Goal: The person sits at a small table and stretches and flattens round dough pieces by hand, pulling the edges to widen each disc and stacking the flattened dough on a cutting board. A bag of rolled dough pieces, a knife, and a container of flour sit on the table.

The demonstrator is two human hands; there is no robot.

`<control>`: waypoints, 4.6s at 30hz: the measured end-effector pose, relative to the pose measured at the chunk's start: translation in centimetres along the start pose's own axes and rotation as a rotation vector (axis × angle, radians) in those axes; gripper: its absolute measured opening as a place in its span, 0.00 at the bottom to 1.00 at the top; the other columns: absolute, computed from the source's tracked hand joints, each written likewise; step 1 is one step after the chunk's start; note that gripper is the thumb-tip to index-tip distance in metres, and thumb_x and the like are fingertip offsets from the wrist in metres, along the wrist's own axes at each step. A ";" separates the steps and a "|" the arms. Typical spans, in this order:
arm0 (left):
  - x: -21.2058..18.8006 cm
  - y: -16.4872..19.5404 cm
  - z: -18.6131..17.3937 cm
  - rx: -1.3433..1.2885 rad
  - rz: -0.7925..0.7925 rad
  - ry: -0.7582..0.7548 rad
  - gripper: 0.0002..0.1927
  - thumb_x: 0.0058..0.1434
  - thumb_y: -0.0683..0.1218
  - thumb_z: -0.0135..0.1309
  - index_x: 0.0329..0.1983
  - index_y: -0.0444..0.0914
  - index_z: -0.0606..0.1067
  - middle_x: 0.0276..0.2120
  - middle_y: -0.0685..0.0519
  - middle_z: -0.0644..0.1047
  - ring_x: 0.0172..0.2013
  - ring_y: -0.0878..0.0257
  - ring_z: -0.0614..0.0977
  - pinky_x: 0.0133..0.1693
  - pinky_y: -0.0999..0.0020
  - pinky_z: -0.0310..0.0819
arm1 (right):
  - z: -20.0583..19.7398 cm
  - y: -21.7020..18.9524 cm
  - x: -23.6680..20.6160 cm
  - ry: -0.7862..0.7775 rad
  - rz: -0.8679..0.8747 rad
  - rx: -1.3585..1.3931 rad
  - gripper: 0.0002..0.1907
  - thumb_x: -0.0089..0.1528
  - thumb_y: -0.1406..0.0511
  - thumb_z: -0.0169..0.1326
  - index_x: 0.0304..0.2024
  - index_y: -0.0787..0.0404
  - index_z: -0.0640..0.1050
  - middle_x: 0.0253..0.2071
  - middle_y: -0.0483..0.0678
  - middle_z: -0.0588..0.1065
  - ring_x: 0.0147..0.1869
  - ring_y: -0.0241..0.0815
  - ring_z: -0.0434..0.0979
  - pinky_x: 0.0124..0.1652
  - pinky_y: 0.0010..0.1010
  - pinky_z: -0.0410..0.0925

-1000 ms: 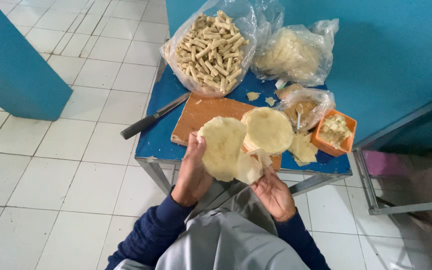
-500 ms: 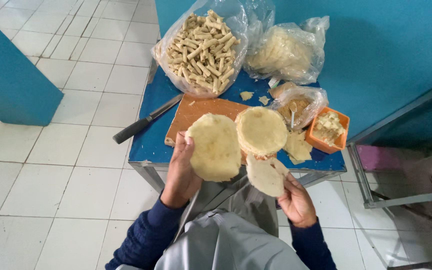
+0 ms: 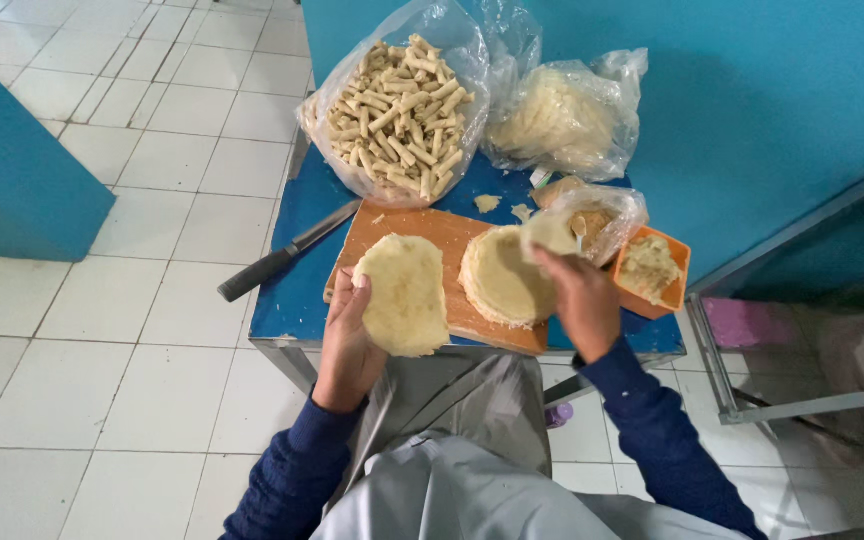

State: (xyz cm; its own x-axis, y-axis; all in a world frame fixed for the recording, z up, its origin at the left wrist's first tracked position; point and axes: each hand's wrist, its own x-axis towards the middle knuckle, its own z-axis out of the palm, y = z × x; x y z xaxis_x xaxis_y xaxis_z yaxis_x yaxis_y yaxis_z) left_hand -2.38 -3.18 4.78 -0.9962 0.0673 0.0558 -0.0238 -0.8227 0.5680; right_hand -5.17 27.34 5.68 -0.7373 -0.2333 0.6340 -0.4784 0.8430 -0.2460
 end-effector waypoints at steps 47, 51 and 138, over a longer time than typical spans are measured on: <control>-3.1 -8.2 -1.9 0.501 0.132 -0.380 0.02 0.69 0.38 0.50 0.42 0.36 0.69 0.72 0.50 0.62 0.38 0.73 0.69 0.36 0.75 0.64 | 4.7 -8.9 -3.7 -0.092 0.494 1.182 0.08 0.68 0.67 0.55 0.46 0.65 0.72 0.38 0.40 0.74 0.42 0.26 0.71 0.42 0.19 0.67; -3.6 -7.8 -1.1 0.464 0.190 -0.452 0.04 0.68 0.37 0.51 0.43 0.35 0.68 0.71 0.48 0.61 0.55 0.72 0.67 0.46 0.72 0.68 | 4.2 -8.5 -4.7 -0.074 0.506 0.950 0.06 0.69 0.67 0.56 0.41 0.65 0.76 0.32 0.38 0.70 0.36 0.25 0.65 0.35 0.18 0.63; -4.6 -5.8 -0.1 0.778 0.392 -0.094 0.16 0.71 0.37 0.41 0.62 0.31 0.66 0.52 0.46 0.73 0.51 0.61 0.73 0.56 0.68 0.67 | 8.6 -6.9 -8.4 -0.160 0.321 0.973 0.16 0.64 0.73 0.49 0.55 0.62 0.70 0.54 0.41 0.67 0.44 0.28 0.70 0.43 0.20 0.68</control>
State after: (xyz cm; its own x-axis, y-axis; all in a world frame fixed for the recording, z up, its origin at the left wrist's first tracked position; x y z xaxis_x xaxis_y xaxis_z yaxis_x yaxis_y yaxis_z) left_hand 2.36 1.18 1.12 -0.9087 -0.0649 0.4124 0.4171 -0.1804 0.8908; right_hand 0.21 19.36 -4.21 -0.9187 -0.1891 0.3468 -0.3744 0.1372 -0.9171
